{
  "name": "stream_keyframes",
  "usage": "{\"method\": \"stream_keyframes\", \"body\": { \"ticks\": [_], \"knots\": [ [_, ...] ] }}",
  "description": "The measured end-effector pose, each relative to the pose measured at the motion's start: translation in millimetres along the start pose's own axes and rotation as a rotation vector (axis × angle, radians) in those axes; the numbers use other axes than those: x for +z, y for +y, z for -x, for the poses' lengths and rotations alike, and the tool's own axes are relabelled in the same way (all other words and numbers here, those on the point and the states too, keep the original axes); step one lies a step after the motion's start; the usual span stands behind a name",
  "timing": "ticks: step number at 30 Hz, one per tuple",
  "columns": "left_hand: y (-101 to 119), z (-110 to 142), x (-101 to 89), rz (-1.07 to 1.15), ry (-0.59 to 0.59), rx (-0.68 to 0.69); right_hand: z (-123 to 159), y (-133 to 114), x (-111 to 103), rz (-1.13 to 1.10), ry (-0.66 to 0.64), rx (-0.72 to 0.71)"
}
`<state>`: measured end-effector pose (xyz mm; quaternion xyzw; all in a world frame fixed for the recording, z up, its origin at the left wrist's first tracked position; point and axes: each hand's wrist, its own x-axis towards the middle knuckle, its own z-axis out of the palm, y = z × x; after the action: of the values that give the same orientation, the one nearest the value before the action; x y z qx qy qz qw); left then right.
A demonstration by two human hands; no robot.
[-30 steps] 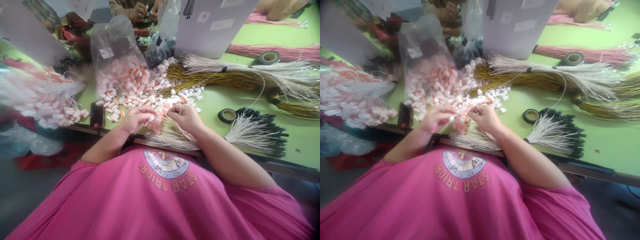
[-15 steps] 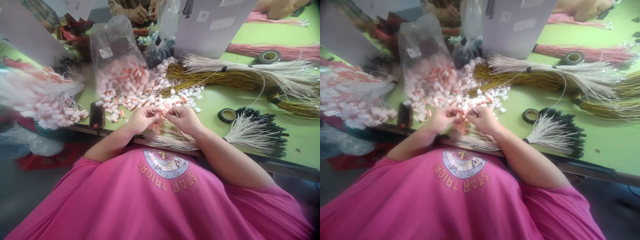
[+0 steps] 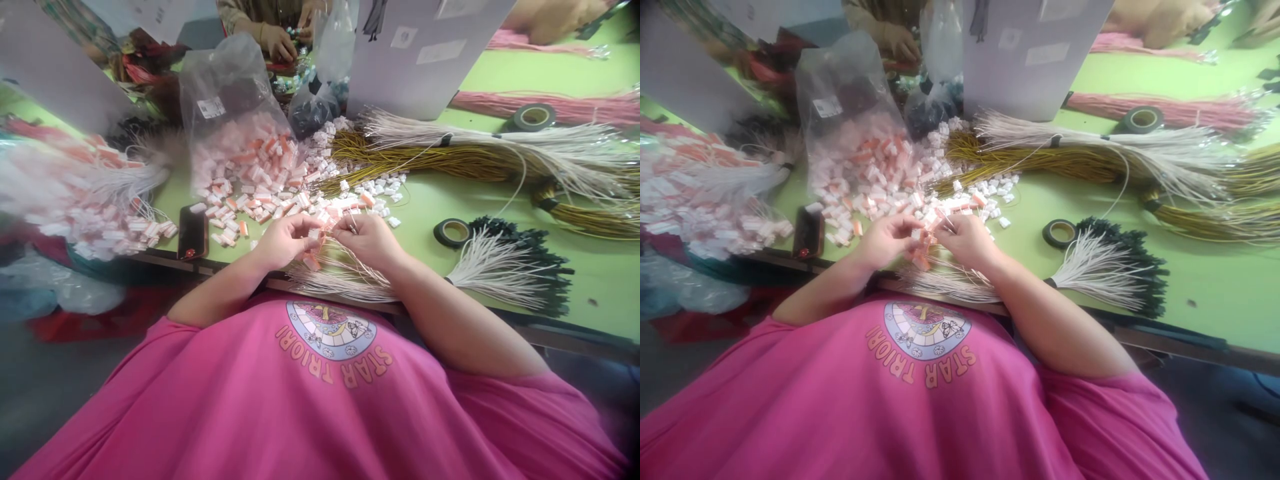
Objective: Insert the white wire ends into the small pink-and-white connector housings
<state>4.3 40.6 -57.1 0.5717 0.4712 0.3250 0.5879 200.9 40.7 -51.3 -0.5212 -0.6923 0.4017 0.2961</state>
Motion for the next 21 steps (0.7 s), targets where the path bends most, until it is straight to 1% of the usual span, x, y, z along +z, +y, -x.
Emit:
{"method": "stream_keyframes", "body": {
  "ticks": [5, 9, 12, 16, 18, 21],
  "knots": [
    [5, 2, 3.7, -0.103, 0.042, 0.018, -1, 1, 0, 0.025, 0.001, 0.02],
    [7, 3, 5.0, -0.177, 0.085, 0.04, 0, 1, 0, -0.003, -0.036, 0.023],
    [9, 4, 6.5, -0.115, 0.05, 0.024, 0, 1, 0, -0.009, -0.046, 0.019],
    [10, 5, 10.0, -0.038, 0.014, -0.046, 0, 1, 0, -0.022, -0.044, 0.005],
    [9, 5, 12.1, -0.047, 0.015, -0.063, 0, 1, 2, -0.047, -0.055, -0.015],
    [5, 4, 14.9, -0.108, 0.015, -0.052, 1, 2, 5, -0.061, -0.055, -0.007]
  ]
}}
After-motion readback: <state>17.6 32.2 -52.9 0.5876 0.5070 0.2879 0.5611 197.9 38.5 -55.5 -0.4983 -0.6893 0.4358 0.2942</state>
